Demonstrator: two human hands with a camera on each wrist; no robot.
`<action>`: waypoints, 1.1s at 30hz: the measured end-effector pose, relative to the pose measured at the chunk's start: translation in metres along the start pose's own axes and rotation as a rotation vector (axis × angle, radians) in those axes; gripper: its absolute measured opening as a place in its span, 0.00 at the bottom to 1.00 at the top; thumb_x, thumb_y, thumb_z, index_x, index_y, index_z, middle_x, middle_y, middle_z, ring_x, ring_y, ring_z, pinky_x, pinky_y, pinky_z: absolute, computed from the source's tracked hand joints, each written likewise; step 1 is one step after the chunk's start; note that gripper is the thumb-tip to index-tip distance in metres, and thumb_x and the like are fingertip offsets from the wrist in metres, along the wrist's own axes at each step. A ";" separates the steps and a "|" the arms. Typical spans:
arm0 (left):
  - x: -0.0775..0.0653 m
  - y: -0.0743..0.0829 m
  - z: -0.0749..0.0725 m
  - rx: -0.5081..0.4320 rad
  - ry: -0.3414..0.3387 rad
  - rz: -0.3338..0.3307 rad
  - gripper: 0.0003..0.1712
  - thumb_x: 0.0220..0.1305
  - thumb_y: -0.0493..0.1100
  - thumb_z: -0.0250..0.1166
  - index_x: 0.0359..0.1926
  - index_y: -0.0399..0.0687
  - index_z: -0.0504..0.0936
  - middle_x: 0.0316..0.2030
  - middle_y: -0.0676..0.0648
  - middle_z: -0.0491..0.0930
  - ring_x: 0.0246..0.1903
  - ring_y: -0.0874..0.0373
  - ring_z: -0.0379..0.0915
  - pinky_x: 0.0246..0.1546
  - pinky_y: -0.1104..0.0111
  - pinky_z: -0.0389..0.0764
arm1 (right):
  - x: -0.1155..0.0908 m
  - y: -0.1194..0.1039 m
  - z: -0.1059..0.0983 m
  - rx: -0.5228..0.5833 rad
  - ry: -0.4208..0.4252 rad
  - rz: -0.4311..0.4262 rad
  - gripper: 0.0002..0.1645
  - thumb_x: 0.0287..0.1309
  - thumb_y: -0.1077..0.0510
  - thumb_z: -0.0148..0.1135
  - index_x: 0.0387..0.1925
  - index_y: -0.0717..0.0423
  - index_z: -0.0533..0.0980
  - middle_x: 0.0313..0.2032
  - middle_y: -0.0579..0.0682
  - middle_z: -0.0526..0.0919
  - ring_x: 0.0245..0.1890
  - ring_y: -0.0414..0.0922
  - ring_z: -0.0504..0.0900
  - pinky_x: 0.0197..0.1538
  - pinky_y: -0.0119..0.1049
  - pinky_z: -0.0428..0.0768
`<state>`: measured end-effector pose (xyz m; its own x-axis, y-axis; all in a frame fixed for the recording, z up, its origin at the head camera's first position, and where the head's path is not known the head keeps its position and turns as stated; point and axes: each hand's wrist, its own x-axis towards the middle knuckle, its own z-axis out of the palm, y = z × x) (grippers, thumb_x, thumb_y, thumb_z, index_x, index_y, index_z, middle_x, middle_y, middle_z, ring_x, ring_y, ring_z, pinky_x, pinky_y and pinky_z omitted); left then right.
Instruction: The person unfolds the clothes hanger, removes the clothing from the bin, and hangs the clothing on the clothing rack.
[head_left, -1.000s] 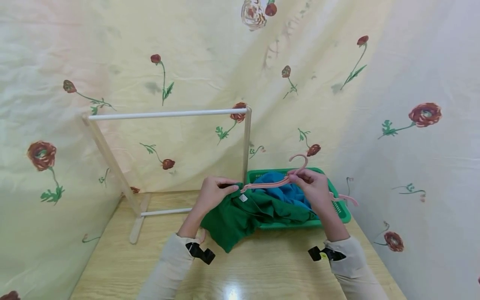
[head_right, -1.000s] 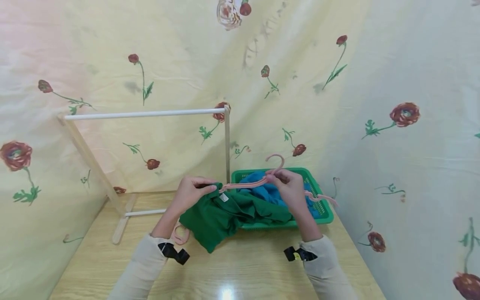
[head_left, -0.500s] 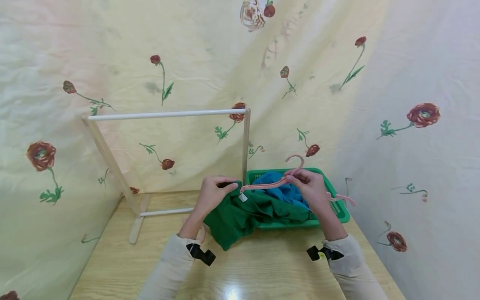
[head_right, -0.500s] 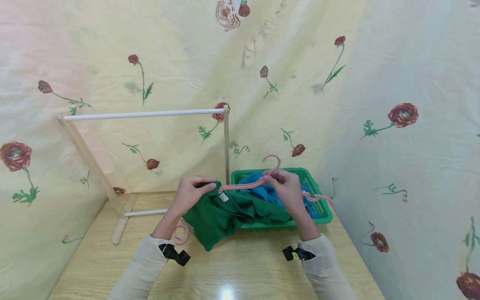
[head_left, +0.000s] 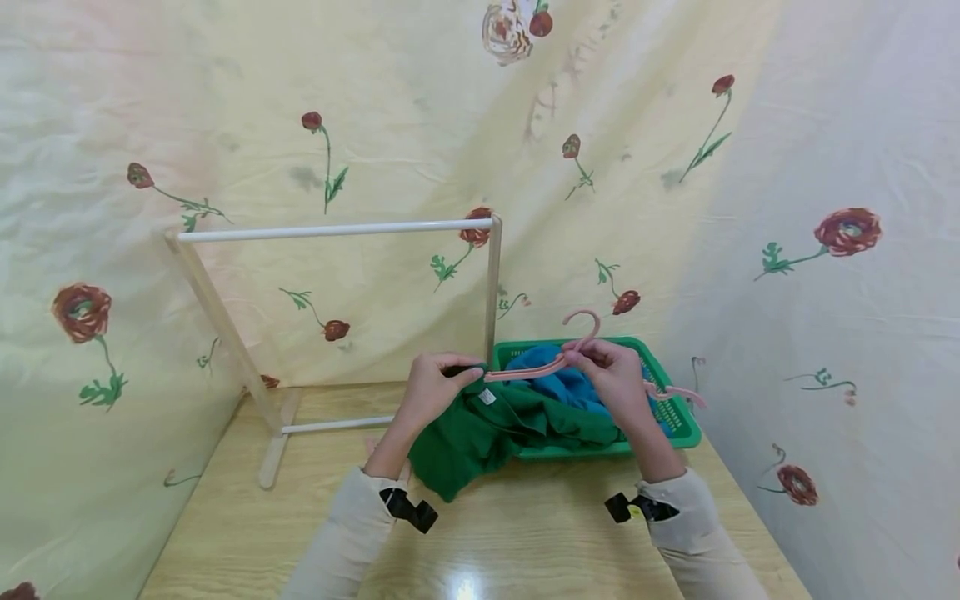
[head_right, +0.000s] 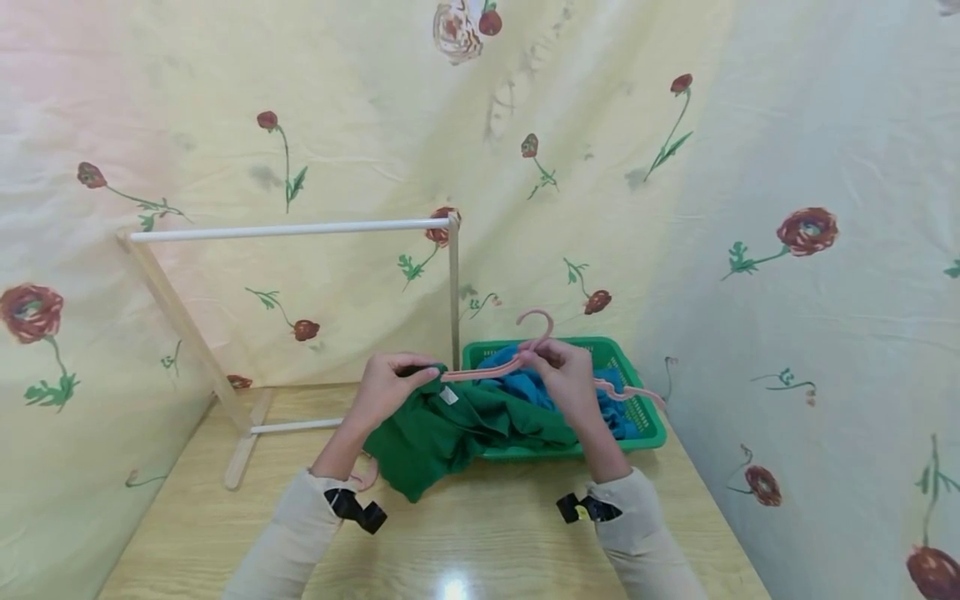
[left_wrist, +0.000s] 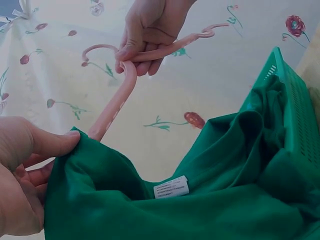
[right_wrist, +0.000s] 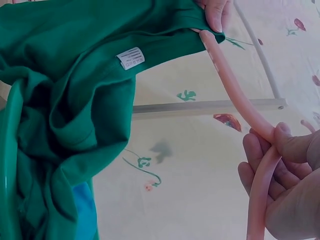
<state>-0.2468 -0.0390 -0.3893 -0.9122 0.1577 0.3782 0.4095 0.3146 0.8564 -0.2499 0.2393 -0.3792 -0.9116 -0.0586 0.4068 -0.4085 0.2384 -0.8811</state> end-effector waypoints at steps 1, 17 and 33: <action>0.000 0.000 0.000 0.003 0.001 -0.001 0.07 0.63 0.37 0.72 0.42 0.42 0.92 0.41 0.42 0.90 0.46 0.48 0.87 0.49 0.57 0.88 | 0.000 0.000 0.001 0.003 0.002 0.003 0.13 0.67 0.59 0.65 0.41 0.70 0.83 0.43 0.60 0.89 0.37 0.31 0.88 0.46 0.26 0.86; -0.002 0.004 -0.005 -0.023 -0.033 0.005 0.07 0.64 0.38 0.71 0.42 0.44 0.92 0.40 0.43 0.91 0.44 0.51 0.88 0.47 0.64 0.88 | -0.002 0.000 0.001 -0.001 0.019 0.075 0.16 0.67 0.56 0.66 0.43 0.69 0.83 0.41 0.46 0.91 0.38 0.31 0.87 0.46 0.24 0.86; -0.004 0.008 0.009 0.031 -0.027 0.026 0.08 0.65 0.38 0.71 0.43 0.43 0.92 0.41 0.44 0.91 0.45 0.51 0.88 0.54 0.57 0.86 | -0.004 -0.009 0.015 0.005 -0.006 -0.004 0.13 0.67 0.59 0.66 0.40 0.69 0.84 0.40 0.45 0.90 0.39 0.31 0.87 0.46 0.27 0.86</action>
<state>-0.2398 -0.0284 -0.3869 -0.9008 0.1912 0.3898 0.4333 0.3390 0.8350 -0.2434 0.2223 -0.3762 -0.9101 -0.0652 0.4092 -0.4126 0.2338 -0.8804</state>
